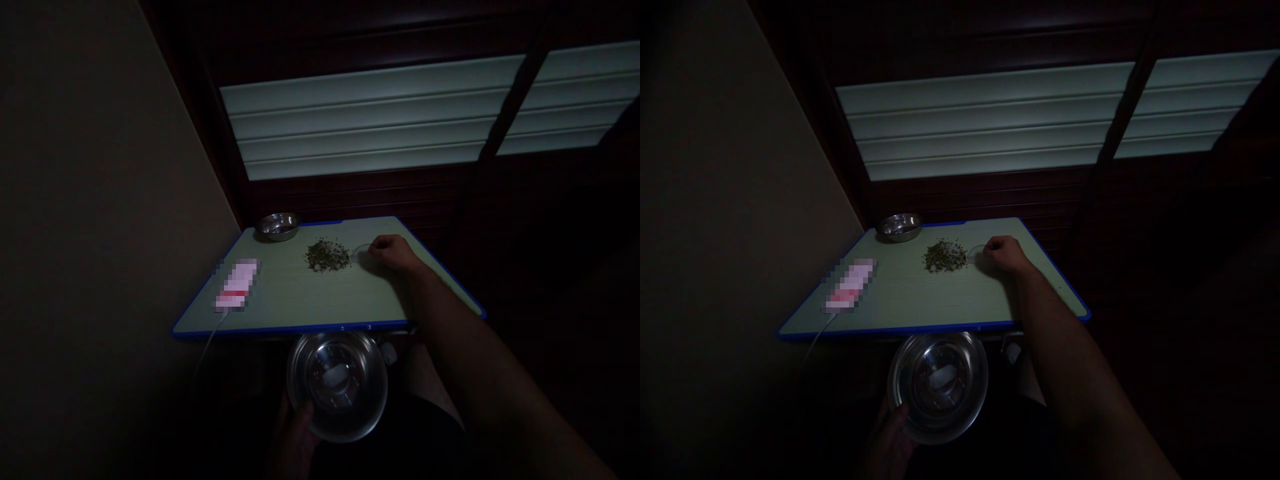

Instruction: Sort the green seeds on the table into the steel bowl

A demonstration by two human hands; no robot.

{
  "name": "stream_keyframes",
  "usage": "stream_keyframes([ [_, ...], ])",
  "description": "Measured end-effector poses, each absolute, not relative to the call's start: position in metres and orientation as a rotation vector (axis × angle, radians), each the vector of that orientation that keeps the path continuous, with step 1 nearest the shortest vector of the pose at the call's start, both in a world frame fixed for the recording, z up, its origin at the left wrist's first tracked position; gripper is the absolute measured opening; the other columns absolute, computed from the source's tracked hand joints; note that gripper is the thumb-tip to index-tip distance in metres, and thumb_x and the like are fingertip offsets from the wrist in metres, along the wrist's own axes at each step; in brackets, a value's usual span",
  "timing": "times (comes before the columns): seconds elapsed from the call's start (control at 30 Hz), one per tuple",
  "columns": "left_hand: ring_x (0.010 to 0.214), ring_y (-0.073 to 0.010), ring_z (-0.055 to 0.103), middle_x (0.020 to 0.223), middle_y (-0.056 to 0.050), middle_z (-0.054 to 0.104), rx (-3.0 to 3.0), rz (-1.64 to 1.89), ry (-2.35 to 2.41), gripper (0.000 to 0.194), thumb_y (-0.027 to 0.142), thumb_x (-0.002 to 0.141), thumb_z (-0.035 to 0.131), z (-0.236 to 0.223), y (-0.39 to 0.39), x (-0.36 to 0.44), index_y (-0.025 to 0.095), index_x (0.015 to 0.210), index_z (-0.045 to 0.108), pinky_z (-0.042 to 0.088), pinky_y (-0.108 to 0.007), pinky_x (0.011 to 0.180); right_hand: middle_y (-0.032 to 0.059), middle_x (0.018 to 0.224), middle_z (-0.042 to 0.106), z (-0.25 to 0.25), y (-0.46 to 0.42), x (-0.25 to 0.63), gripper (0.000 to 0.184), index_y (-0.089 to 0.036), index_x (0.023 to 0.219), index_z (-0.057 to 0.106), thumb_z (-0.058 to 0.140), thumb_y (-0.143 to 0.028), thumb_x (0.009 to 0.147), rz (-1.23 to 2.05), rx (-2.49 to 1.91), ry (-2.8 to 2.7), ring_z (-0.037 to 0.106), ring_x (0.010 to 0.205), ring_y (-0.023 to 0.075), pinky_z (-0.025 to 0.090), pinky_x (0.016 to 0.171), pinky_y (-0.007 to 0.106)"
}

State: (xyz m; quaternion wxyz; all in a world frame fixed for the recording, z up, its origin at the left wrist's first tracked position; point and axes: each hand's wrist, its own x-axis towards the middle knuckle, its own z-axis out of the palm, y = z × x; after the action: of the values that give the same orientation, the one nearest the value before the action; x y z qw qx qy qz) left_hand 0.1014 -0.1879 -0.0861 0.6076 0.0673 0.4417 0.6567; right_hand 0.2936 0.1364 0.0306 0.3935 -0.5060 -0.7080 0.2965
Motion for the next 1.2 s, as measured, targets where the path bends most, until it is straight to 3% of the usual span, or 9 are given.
stream_keyframes([
  [1.0, 0.134, -0.0343, 0.048, 0.137, -0.008, 0.064, 0.151, 1.516, 1.014, 0.077, 0.036, 0.076, 0.073, -0.087, -0.189, 0.101, 0.038, 0.146, 0.041, 0.038, -0.053, 0.109, -0.0007, 0.057, 0.059, 0.024, 0.138, 0.291, 0.018, -0.016, 0.065, 0.065, 0.064, -0.033, 0.064, 0.749, -1.264, -1.913, 0.048, 0.054, 0.0112, 0.037, 0.055, 0.025],
  [1.2, 0.135, -0.0371, 0.047, 0.14, -0.009, 0.061, 0.259, 1.502, 1.007, 0.07, 0.037, 0.075, 0.075, -0.086, -0.191, 0.097, 0.04, 0.14, 0.05, 0.039, -0.057, 0.107, -0.0005, 0.057, 0.059, 0.02, 0.141, 0.291, 0.023, -0.015, 0.067, 0.066, 0.066, -0.038, 0.066, 0.741, -1.23, -1.94, 0.048, 0.056, 0.0116, 0.037, 0.054, 0.025],
])
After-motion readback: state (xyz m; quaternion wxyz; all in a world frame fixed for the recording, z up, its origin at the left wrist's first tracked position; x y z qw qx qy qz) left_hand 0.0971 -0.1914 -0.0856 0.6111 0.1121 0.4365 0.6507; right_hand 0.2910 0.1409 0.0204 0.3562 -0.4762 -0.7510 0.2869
